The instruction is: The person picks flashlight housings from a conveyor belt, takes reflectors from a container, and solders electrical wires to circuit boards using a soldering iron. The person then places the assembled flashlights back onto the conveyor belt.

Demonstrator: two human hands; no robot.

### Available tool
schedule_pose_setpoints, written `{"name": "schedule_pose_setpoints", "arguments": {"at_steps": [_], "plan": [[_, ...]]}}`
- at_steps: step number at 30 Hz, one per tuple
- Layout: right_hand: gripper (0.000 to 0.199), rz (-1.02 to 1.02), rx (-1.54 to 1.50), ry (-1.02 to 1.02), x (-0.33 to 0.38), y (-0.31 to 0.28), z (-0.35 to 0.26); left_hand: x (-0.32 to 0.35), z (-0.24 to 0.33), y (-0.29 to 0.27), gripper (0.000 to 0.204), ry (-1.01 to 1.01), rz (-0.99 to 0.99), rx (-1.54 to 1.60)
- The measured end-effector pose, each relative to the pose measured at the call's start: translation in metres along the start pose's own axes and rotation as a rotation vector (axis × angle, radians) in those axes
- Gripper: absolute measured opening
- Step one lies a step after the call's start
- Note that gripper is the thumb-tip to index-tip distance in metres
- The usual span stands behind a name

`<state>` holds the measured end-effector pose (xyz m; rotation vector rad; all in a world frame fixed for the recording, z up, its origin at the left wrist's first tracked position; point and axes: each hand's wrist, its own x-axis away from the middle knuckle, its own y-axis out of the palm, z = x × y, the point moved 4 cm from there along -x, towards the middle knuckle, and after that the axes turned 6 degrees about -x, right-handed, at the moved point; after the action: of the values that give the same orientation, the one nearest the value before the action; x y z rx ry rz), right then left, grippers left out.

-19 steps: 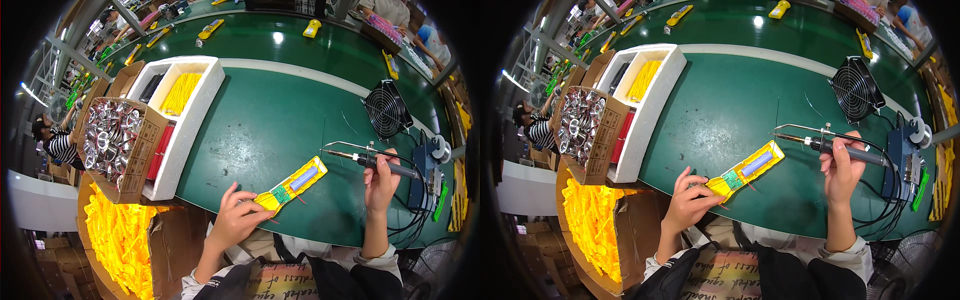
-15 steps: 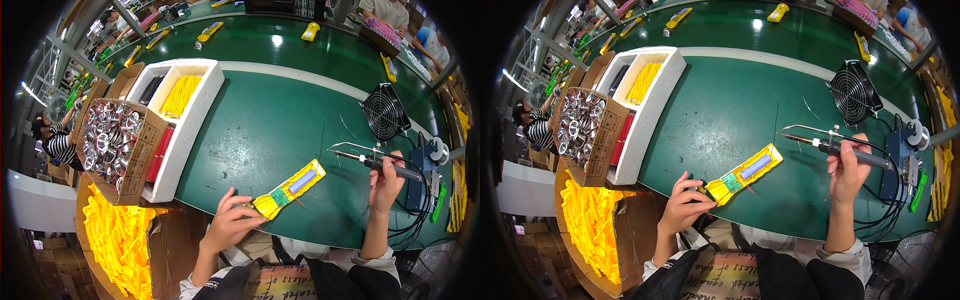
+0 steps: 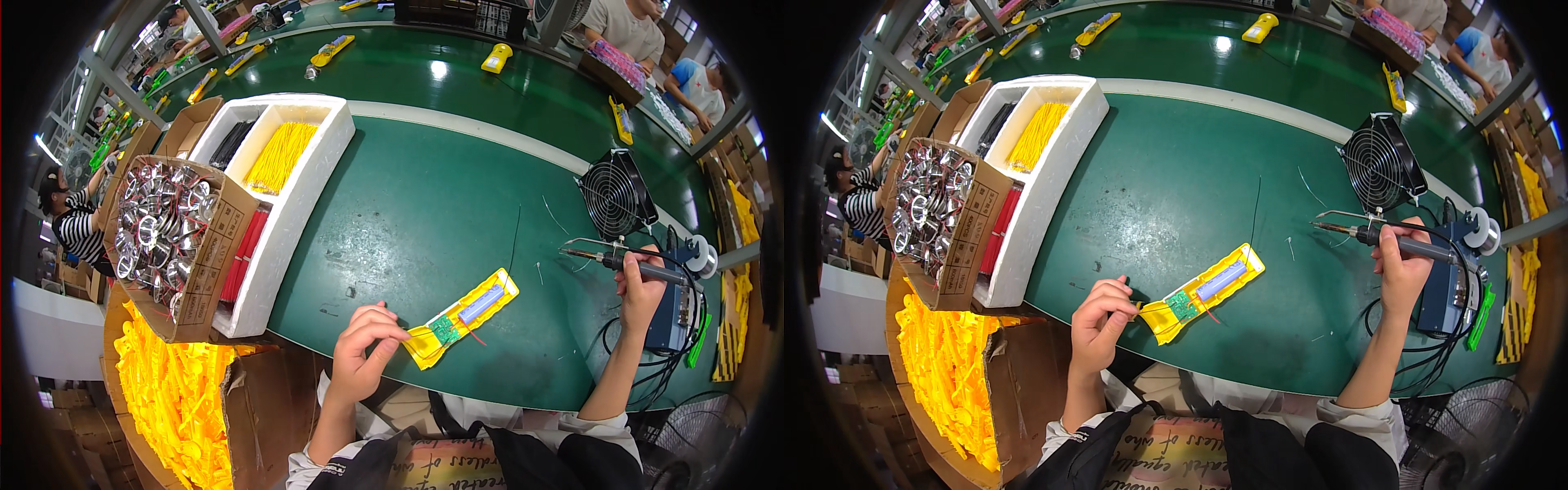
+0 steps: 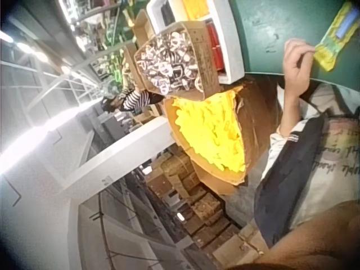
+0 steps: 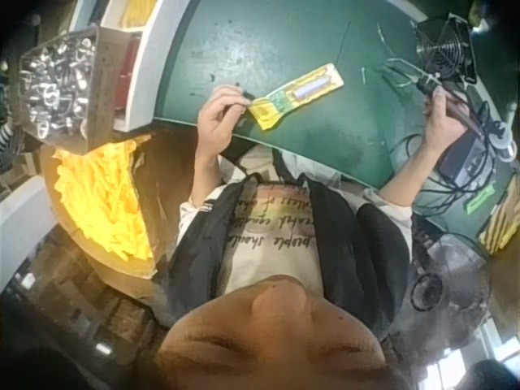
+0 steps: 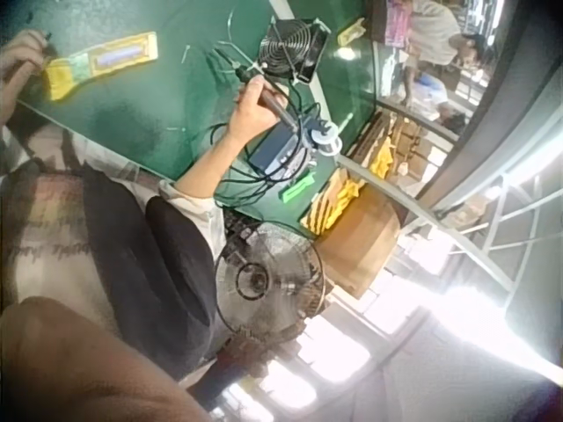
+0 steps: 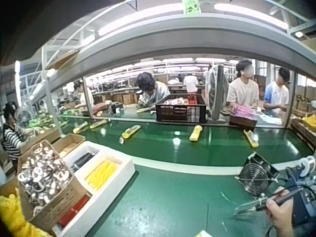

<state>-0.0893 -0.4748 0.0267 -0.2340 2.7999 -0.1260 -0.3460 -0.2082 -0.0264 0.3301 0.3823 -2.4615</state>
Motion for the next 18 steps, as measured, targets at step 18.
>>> {"name": "schedule_pose_setpoints", "arguments": {"at_steps": [18], "plan": [[0.017,-0.049,-0.359,0.013,0.000,-0.002,-0.007,-0.006,0.008,0.001,0.013,-0.042,-0.516,-0.027]]}}
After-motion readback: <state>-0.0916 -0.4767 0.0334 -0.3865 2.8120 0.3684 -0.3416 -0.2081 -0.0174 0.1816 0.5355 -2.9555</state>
